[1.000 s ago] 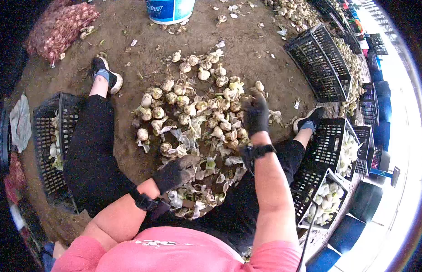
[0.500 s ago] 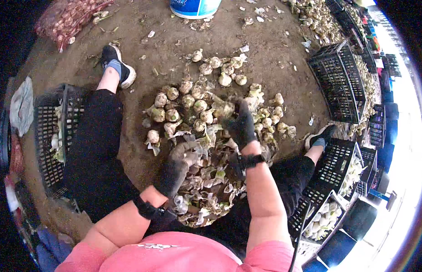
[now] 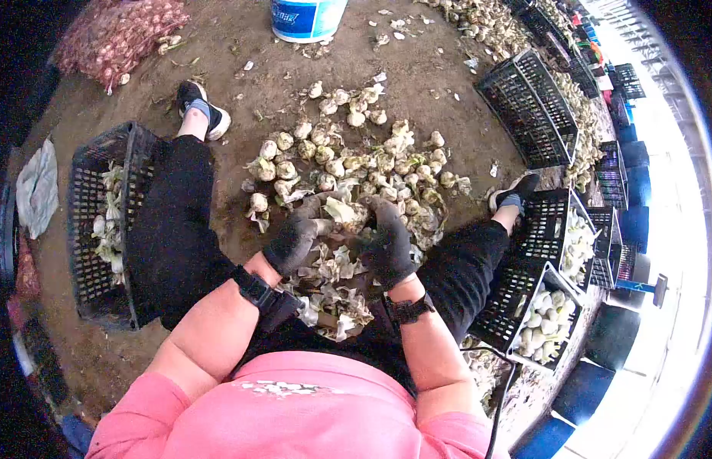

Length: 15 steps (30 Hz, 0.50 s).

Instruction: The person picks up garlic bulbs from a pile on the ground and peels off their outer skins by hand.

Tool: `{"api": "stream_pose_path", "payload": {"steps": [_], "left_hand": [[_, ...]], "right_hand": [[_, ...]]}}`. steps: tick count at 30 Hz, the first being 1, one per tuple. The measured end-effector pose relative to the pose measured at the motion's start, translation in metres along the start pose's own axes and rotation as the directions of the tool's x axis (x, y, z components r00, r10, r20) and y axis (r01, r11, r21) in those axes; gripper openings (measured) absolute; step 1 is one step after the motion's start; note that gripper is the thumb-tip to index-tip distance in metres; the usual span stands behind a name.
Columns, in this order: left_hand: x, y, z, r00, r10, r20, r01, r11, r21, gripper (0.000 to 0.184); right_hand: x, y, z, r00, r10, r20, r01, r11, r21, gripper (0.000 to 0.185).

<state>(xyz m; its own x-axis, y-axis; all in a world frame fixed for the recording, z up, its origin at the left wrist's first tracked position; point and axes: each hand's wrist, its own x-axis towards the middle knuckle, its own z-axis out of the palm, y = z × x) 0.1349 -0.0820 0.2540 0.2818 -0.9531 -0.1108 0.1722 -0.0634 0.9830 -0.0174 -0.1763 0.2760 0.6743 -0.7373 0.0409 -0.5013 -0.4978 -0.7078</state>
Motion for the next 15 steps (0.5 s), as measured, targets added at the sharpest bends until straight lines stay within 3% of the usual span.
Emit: {"api": "stream_pose_path", "payload": {"steps": [2, 3, 5, 6, 7, 8, 9, 10, 11, 13, 14, 15], "left_hand": [[0.001, 0.002, 0.001, 0.960, -0.236, 0.151, 0.278, 0.858, -0.432, 0.037], [0.000, 0.005, 0.002, 0.961, -0.229, 0.153, 0.273, 0.858, -0.434, 0.037], [-0.003, 0.010, 0.004, 0.977, -0.208, 0.051, 0.211, 0.974, -0.085, 0.038], [-0.006, 0.013, 0.002, 0.994, -0.105, 0.005, 0.105, 0.993, 0.053, 0.041], [-0.007, 0.015, 0.000, 0.994, -0.105, 0.005, 0.105, 0.993, 0.049, 0.041], [-0.007, 0.016, -0.002, 0.992, -0.116, 0.047, 0.121, 0.985, -0.121, 0.043], [-0.007, 0.018, -0.003, 0.989, -0.120, 0.092, 0.141, 0.947, -0.287, 0.046], [-0.006, 0.020, -0.003, 0.984, -0.115, 0.138, 0.165, 0.881, -0.443, 0.048], [-0.006, 0.021, -0.004, 0.983, -0.113, 0.144, 0.166, 0.879, -0.446, 0.048], [-0.004, 0.024, -0.004, 0.983, 0.023, 0.180, 0.045, 0.929, -0.367, 0.054], [0.000, 0.015, -0.002, 0.974, 0.097, 0.203, -0.058, 0.980, -0.190, 0.058], [-0.004, 0.014, -0.002, 0.957, 0.160, 0.241, -0.131, 0.982, -0.133, 0.058]], "right_hand": [[-0.005, -0.006, -0.003, 0.999, -0.033, -0.013, 0.032, 0.997, -0.073, 0.056], [-0.007, -0.010, -0.002, 0.994, -0.096, -0.051, 0.089, 0.989, -0.120, 0.056], [-0.010, -0.018, 0.000, 0.969, -0.221, -0.111, 0.194, 0.958, -0.212, 0.055], [-0.011, -0.028, -0.003, 0.986, -0.155, -0.064, 0.145, 0.980, -0.135, 0.046], [-0.012, -0.030, 0.000, 0.986, -0.156, -0.061, 0.146, 0.980, -0.137, 0.046], [-0.013, -0.031, 0.003, 0.996, 0.091, -0.025, -0.075, 0.922, 0.380, 0.039], [-0.013, -0.032, 0.005, 0.950, 0.285, 0.127, -0.274, 0.570, 0.775, 0.032], [-0.011, -0.032, 0.007, 0.934, 0.299, 0.197, -0.313, 0.413, 0.855, 0.027], [-0.013, -0.034, 0.007, 0.933, 0.304, 0.193, -0.312, 0.417, 0.854, 0.027], [-0.011, -0.054, 0.007, 0.952, 0.295, 0.078, -0.300, 0.851, 0.431, 0.037], [-0.009, -0.043, 0.015, 0.933, 0.359, 0.016, -0.322, 0.815, 0.482, 0.038], [-0.006, -0.026, 0.025, 0.905, 0.424, -0.043, -0.337, 0.775, 0.534, 0.041]]}}
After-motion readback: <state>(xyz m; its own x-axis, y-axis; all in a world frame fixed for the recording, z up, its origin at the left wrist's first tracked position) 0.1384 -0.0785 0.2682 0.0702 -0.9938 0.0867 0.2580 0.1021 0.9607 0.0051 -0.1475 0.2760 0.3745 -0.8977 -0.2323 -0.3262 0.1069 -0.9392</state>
